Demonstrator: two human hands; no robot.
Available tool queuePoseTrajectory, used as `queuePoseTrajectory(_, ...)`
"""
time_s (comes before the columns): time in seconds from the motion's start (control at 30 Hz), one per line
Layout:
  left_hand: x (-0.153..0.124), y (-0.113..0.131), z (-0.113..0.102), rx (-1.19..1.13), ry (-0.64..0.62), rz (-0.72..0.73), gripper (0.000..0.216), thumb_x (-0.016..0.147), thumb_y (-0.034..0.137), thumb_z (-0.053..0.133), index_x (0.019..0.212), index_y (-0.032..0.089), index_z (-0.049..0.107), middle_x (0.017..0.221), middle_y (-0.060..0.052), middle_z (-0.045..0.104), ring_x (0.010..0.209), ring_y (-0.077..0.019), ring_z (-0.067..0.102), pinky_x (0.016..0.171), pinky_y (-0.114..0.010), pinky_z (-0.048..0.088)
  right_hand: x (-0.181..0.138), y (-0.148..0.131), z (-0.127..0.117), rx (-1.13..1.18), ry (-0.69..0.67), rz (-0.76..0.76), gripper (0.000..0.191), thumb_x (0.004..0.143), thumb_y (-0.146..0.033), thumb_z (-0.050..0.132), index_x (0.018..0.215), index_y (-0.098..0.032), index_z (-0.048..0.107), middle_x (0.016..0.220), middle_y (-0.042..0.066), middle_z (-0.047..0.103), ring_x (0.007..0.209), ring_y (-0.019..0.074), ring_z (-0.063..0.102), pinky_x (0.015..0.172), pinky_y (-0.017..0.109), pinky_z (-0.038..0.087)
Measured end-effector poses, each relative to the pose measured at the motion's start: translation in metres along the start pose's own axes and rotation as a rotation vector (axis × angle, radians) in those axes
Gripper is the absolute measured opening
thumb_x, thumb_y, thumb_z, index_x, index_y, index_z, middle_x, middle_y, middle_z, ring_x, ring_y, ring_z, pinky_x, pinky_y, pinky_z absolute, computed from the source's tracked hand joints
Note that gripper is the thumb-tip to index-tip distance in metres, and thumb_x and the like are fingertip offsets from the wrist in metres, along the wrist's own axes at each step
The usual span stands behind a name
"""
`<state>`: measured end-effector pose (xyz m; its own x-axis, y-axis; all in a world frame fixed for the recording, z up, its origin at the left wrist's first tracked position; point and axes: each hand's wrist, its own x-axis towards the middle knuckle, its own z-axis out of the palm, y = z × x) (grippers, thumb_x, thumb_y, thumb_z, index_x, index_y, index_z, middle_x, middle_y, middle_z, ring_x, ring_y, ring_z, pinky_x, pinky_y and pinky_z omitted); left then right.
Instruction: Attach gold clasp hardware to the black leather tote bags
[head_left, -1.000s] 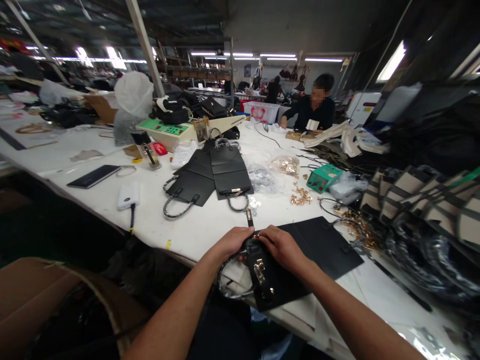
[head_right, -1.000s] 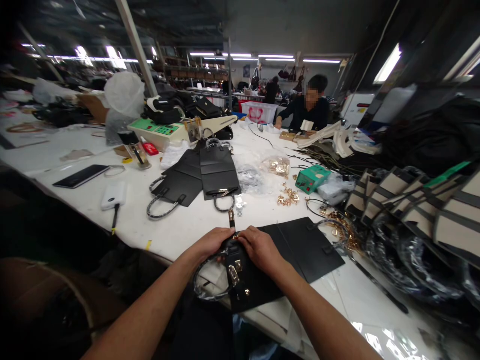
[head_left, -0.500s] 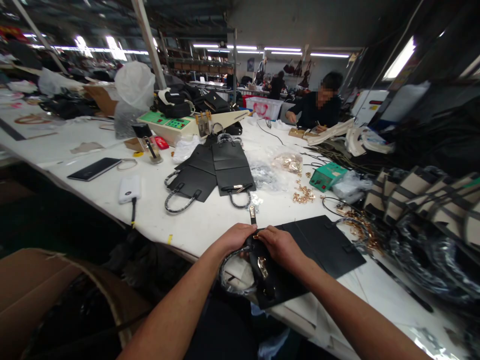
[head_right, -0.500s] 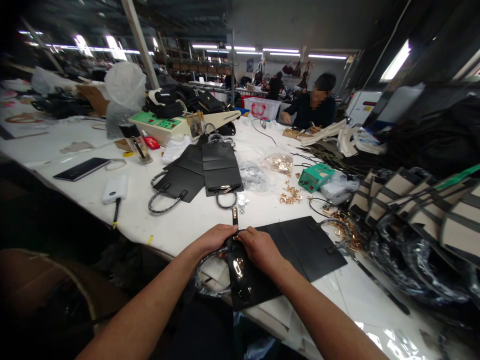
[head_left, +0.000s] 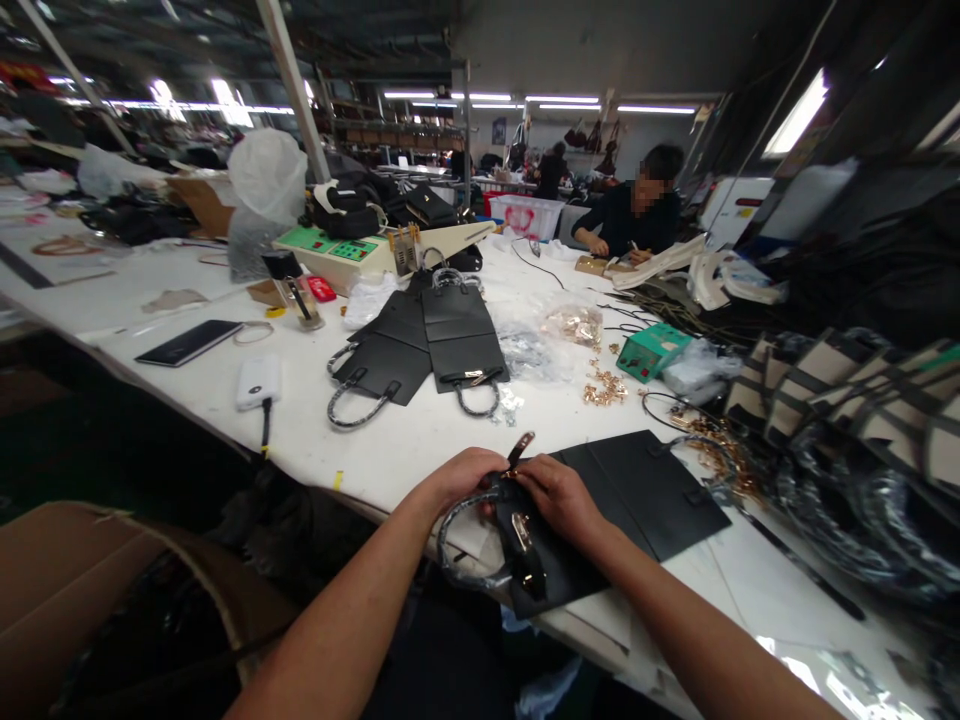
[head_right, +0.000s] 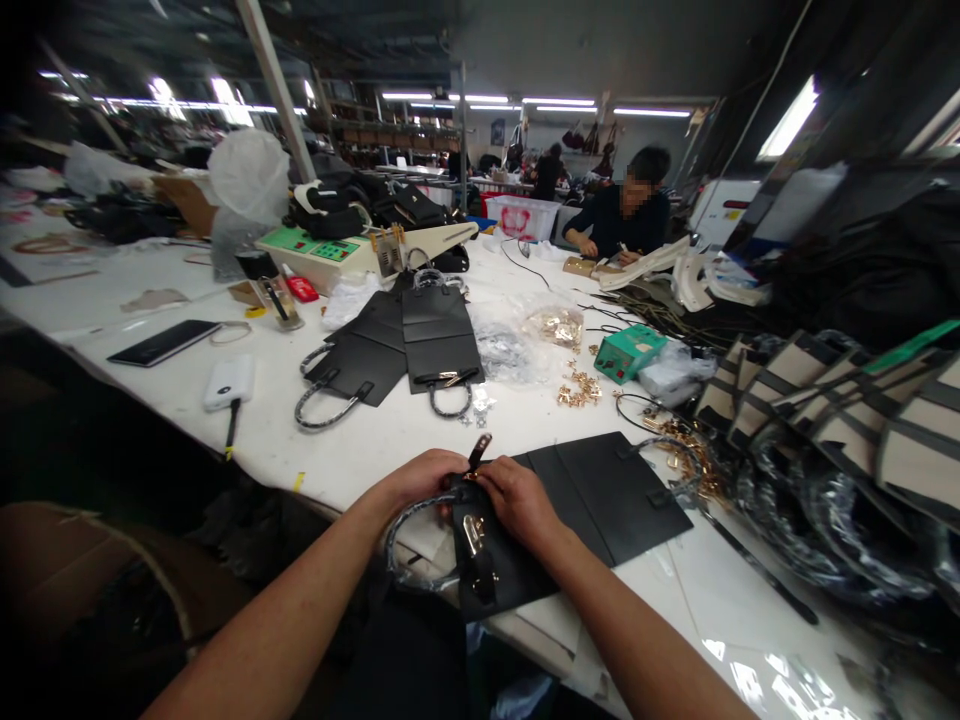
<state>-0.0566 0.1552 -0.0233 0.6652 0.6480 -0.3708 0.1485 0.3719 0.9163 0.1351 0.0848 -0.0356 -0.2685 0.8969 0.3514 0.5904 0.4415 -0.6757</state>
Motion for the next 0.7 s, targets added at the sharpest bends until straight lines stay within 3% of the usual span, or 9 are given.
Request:
queuePoseTrajectory(0.13, -0.003, 0.0, -0.004, -0.012, -0.036, -0.011, 0.028, 0.07, 0.024, 0.064, 0.092, 0.008, 0.071, 0.06, -0.004, 0.068, 0.042, -0.0149, 0.058, 0.043, -0.025, 0.046, 0.001, 0.003, -0.001, 0.036, 0.014, 0.0, 0.022, 0.097, -0.029, 0.047, 0.099, -0.024, 0.068, 0.087, 0.004, 0.065, 0.08, 0.0159, 0.06, 0.074, 0.027, 0.049)
queuePoseTrajectory(0.23, -0.005, 0.0, -0.006, -0.039, -0.06, -0.021, 0.031, 0.069, 0.023, 0.066, 0.095, 0.008, 0.071, 0.064, -0.005, 0.069, 0.045, -0.0135, 0.059, 0.046, -0.025, 0.047, 0.0, 0.002, -0.001, 0.032, 0.025, 0.012, 0.022, 0.097, -0.031, 0.047, 0.102, -0.024, 0.068, 0.089, 0.004, 0.066, 0.081, 0.0163, 0.06, 0.076, 0.028, 0.048)
queuePoseTrajectory(0.37, -0.011, 0.006, -0.002, -0.06, -0.044, -0.062, 0.032, 0.065, 0.026, 0.07, 0.09, 0.008, 0.072, 0.065, -0.005, 0.069, 0.047, -0.0131, 0.059, 0.046, -0.024, 0.047, -0.003, -0.003, 0.0, 0.059, 0.032, 0.005, 0.029, 0.098, -0.035, 0.043, 0.091, -0.021, 0.068, 0.082, 0.004, 0.065, 0.076, 0.0162, 0.06, 0.071, 0.027, 0.048)
queuePoseTrajectory(0.47, -0.013, 0.009, 0.003, -0.049, 0.023, -0.109, 0.026, 0.057, 0.024, 0.071, 0.078, 0.008, 0.072, 0.057, -0.004, 0.064, 0.043, -0.0132, 0.056, 0.042, -0.025, 0.046, -0.007, -0.002, 0.004, 0.112, -0.003, 0.036, 0.033, 0.099, -0.038, 0.04, 0.087, -0.021, 0.066, 0.079, 0.003, 0.064, 0.073, 0.0167, 0.06, 0.067, 0.027, 0.047)
queuePoseTrajectory(0.7, 0.004, -0.003, 0.005, 0.005, 0.306, -0.143, 0.018, 0.045, 0.011, 0.067, 0.062, 0.013, 0.073, 0.053, 0.0, 0.065, 0.043, -0.0128, 0.055, 0.044, -0.024, 0.044, -0.009, 0.0, 0.004, 0.238, -0.157, 0.029, 0.024, 0.095, -0.042, 0.048, 0.1, -0.028, 0.067, 0.093, 0.004, 0.065, 0.088, 0.0204, 0.063, 0.078, 0.029, 0.049)
